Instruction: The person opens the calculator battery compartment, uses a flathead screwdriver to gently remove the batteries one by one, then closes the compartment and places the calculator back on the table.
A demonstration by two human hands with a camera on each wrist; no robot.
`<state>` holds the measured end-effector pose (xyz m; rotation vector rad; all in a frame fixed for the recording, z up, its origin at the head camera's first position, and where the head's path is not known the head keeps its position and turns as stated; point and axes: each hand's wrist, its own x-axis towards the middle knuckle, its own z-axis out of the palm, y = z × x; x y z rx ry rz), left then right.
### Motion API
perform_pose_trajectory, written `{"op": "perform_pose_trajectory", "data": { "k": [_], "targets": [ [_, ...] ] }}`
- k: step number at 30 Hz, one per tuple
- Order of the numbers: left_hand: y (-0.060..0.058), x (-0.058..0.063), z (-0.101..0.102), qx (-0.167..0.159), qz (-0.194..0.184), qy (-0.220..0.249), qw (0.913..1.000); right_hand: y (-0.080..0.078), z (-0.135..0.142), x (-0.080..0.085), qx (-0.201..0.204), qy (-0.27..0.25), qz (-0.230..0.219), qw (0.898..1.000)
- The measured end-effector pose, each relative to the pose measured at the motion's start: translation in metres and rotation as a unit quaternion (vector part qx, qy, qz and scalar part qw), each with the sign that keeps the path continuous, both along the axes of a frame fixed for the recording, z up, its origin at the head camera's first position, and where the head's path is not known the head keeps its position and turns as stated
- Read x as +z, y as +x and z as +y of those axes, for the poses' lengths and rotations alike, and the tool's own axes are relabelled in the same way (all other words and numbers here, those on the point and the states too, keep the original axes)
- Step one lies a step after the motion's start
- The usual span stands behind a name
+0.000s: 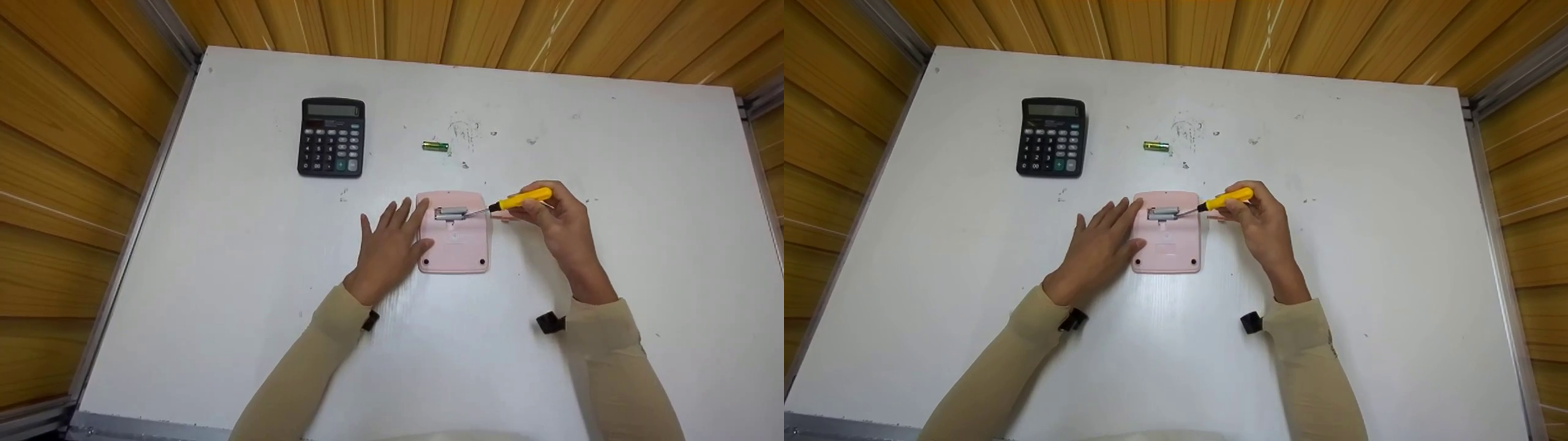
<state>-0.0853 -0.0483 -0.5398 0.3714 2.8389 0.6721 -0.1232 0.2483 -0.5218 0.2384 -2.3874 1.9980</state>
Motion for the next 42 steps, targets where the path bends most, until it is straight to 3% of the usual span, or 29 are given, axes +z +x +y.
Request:
{"op": "perform_pose_trajectory", "data": {
  "k": [5,11,15,18,25,33,37,42],
  "targets": [
    [0.0,-0.001,0.0,0.0,-0.005,0.001,1.0,-0.001,0.007,-0.012,0.003,-0.091,-0.061,0.994],
    [-0.001,-0.001,0.0,0.001,-0.007,0.005,1.0,0.0,0.011,-0.016,0.0,-0.169,-0.14,0.976],
    [-0.001,-0.002,0.0,0.001,0.001,0.008,1.0,-0.001,0.012,-0.019,0.002,-0.221,-0.168,0.961],
    [-0.001,-0.002,0.001,0.001,0.006,0.011,0.9999,-0.001,0.013,-0.023,0.004,-0.235,-0.174,0.956],
    [-0.002,-0.002,0.001,0.004,0.0,0.001,1.0,-0.001,0.012,-0.023,0.002,-0.213,-0.156,0.964],
    [-0.001,-0.004,0.002,0.006,-0.005,-0.005,1.0,-0.001,0.011,-0.022,-0.008,-0.225,-0.174,0.959],
    [-0.001,-0.004,0.002,0.007,-0.006,-0.002,1.0,0.001,0.008,-0.02,-0.009,-0.196,-0.145,0.97],
    [-0.002,-0.004,0.001,0.007,-0.009,0.002,0.9999,0.003,0.003,-0.011,-0.017,-0.127,-0.075,0.989]
  ]
}}
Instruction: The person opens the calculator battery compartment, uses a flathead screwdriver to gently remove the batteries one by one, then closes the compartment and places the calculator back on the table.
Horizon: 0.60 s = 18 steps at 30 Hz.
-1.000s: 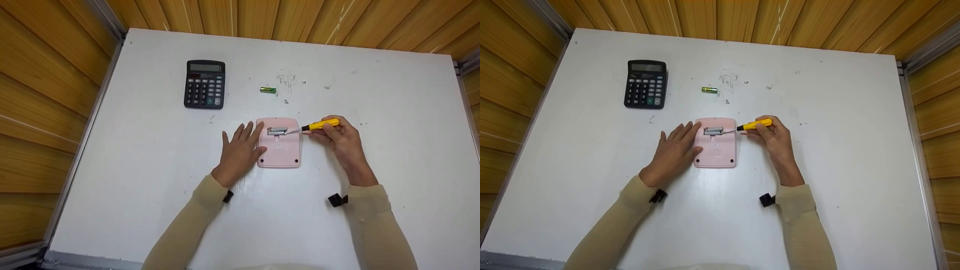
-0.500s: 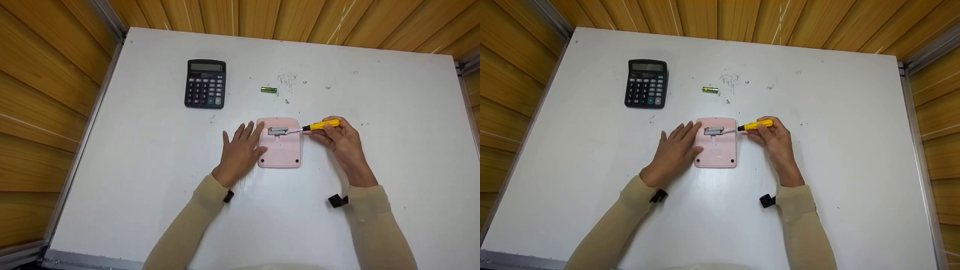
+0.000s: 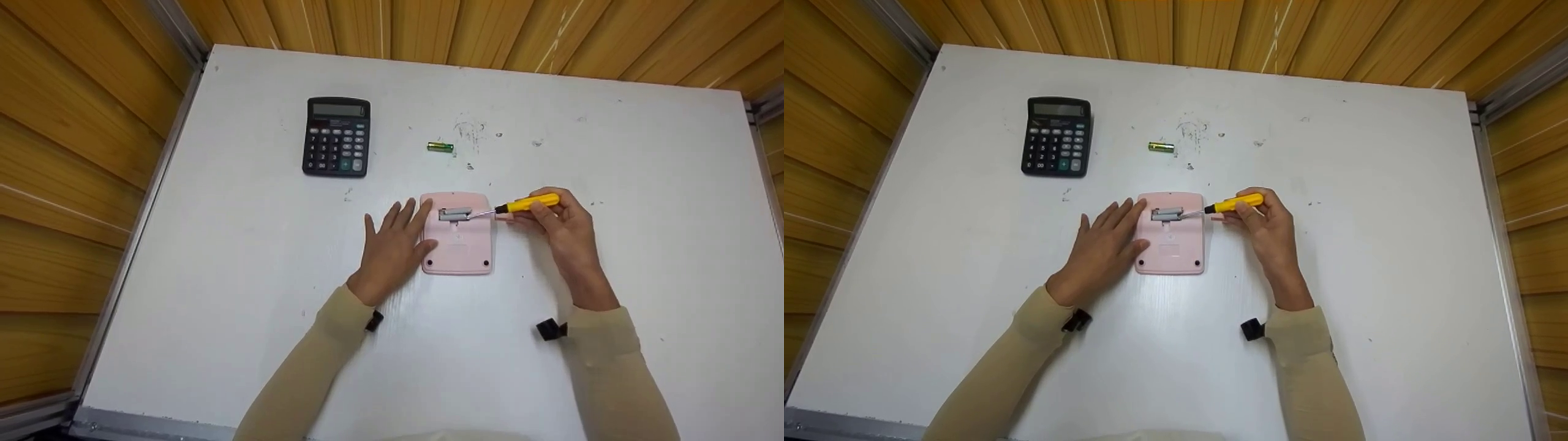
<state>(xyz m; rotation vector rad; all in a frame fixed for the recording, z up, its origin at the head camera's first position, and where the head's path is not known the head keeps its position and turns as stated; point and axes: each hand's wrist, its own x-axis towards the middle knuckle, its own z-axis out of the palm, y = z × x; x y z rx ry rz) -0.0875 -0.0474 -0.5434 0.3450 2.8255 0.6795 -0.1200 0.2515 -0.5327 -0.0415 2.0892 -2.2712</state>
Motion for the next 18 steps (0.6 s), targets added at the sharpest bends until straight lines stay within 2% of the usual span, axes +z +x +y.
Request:
{"op": "perform_pose_trajectory", "data": {
  "k": [5,11,18],
  "targets": [
    [0.0,-0.001,0.0,0.0,0.003,-0.007,1.0,0.001,-0.005,0.007,-0.008,0.056,0.043,0.997],
    [0.001,0.0,0.002,0.0,0.003,-0.008,1.0,0.004,-0.011,0.008,0.004,0.115,0.039,0.993],
    [0.001,0.001,0.0,0.003,0.003,0.003,1.0,0.004,-0.011,0.012,0.0,0.124,0.049,0.991]
  ]
}}
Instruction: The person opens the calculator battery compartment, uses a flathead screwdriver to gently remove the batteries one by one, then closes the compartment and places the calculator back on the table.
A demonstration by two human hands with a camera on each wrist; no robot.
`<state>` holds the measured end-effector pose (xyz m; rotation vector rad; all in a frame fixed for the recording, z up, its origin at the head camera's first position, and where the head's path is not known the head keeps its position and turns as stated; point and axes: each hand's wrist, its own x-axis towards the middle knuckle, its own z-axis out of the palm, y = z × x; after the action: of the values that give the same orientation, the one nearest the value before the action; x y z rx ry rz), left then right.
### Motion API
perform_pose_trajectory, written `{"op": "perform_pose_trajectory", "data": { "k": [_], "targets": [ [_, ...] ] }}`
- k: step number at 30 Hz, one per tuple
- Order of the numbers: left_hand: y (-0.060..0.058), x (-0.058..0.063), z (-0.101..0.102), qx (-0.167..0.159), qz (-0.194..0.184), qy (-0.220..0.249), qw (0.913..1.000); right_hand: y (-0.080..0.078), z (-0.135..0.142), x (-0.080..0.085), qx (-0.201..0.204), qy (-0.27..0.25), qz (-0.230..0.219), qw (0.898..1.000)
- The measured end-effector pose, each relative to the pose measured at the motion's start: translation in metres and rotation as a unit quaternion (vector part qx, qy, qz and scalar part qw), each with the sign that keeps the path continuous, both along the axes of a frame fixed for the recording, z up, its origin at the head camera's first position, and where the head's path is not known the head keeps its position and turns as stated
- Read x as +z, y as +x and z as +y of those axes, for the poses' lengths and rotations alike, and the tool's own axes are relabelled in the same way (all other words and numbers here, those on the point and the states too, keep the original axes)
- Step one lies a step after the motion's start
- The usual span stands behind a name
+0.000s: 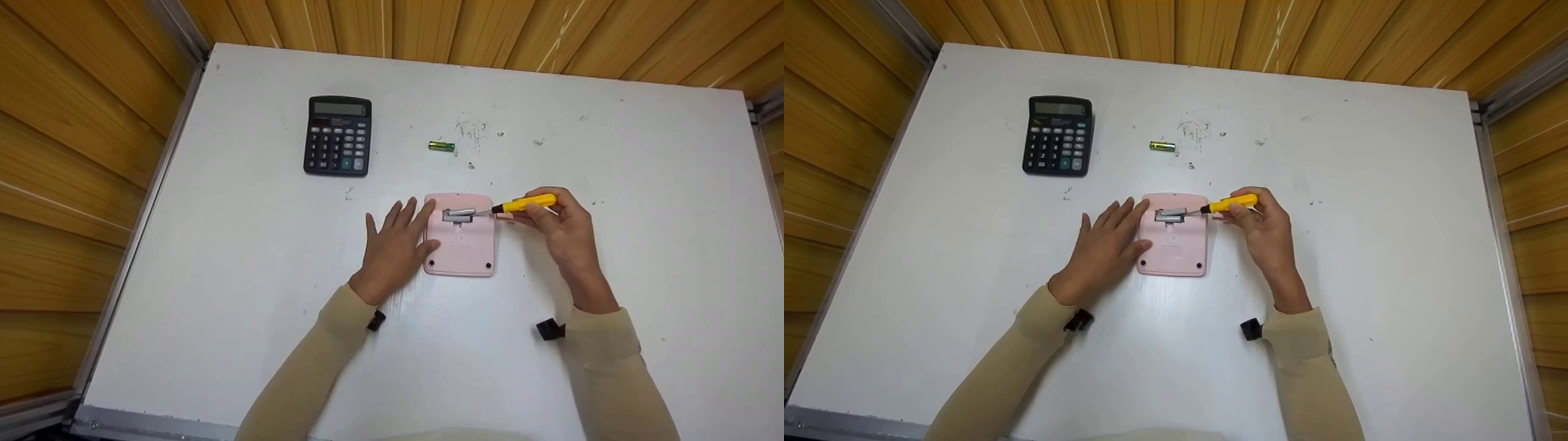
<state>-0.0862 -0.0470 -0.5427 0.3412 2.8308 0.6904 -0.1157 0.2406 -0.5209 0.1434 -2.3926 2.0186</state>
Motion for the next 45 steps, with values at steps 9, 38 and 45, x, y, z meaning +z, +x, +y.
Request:
{"op": "perform_pose_trajectory", "data": {
  "k": [9,38,45],
  "targets": [
    [-0.002,0.002,-0.001,-0.001,0.005,0.008,1.0,0.002,0.005,0.006,-0.001,0.001,0.013,1.0],
    [0.003,-0.001,-0.002,0.003,-0.002,0.021,0.9998,0.029,0.013,0.026,-0.085,0.136,0.097,0.982],
    [0.002,-0.001,-0.002,0.001,-0.001,0.017,0.9998,0.027,0.024,0.018,-0.175,0.241,0.181,0.937]
  ]
}}
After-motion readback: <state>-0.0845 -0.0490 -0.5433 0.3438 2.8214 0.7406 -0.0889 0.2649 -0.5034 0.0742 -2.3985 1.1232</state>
